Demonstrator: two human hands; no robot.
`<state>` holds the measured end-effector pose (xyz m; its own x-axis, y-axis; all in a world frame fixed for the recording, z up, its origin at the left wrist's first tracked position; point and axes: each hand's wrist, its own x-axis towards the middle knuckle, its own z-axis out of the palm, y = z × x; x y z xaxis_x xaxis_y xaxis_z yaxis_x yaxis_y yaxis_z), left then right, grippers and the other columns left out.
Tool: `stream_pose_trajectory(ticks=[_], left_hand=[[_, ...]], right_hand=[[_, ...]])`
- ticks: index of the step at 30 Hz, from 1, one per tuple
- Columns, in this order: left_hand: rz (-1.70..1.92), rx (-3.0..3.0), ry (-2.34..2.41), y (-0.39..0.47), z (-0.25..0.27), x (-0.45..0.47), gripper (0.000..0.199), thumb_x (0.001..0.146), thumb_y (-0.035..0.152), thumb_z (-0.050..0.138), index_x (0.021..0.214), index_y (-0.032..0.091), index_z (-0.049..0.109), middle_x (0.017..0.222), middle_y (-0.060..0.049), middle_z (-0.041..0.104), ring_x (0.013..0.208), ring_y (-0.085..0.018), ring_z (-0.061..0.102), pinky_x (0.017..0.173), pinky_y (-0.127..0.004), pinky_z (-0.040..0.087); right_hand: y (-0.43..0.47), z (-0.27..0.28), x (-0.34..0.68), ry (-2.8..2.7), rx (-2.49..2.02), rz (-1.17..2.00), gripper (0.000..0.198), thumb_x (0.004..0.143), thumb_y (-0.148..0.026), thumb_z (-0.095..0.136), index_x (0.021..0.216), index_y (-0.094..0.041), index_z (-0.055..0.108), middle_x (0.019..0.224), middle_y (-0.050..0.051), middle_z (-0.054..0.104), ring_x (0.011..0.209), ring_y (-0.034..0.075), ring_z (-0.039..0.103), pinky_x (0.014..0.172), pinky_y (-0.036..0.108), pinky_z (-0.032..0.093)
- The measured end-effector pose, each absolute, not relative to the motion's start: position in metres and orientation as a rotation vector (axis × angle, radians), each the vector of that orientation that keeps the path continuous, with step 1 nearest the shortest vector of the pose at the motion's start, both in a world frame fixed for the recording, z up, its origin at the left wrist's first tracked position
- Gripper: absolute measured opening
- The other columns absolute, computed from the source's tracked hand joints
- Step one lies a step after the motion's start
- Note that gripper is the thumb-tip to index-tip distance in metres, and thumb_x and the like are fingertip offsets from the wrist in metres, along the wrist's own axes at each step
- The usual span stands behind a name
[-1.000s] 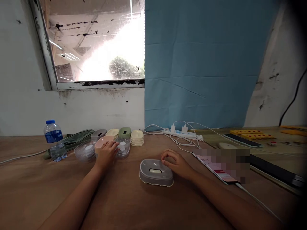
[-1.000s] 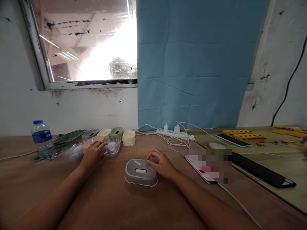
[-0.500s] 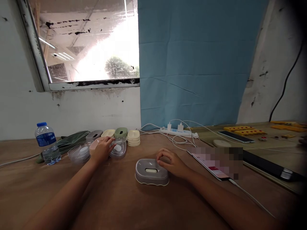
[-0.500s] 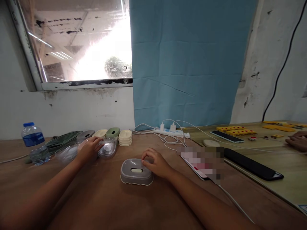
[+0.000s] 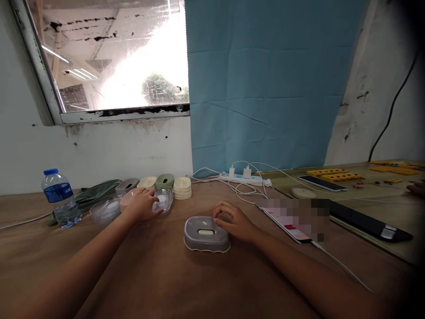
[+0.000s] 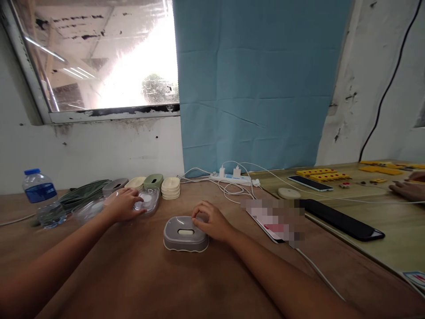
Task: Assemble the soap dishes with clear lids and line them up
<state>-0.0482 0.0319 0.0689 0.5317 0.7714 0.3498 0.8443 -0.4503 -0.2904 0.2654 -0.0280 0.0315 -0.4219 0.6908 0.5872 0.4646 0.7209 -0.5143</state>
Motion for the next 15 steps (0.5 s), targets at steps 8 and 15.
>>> stream_pose_trajectory(ticks=[8, 15], left_hand=[[-0.092, -2.322, -1.558, 0.053, 0.075, -0.02, 0.078, 0.065, 0.072, 0.032, 0.105, 0.009, 0.056, 0.109, -0.019, 0.053, 0.103, -0.032, 0.047, 0.088, -0.04, 0.032], [-0.004, -2.303, -1.892, 0.083, 0.077, -0.001, 0.089, 0.057, 0.075, 0.037, 0.114, 0.008, 0.05, 0.124, -0.024, 0.044, 0.114, -0.037, 0.039, 0.095, -0.045, 0.023]], right_hand=[[-0.027, 0.031, 0.266, -2.099, -0.885, 0.323, 0.005, 0.076, -0.021, 0.054, 0.072, -0.019, 0.056, 0.08, 0.003, 0.053, 0.08, 0.017, 0.052, 0.075, 0.031, 0.04], [-0.028, 0.033, 0.265, -2.103, -0.89, 0.321, 0.005, 0.077, -0.022, 0.054, 0.072, -0.019, 0.055, 0.08, 0.003, 0.053, 0.079, 0.017, 0.052, 0.074, 0.03, 0.041]])
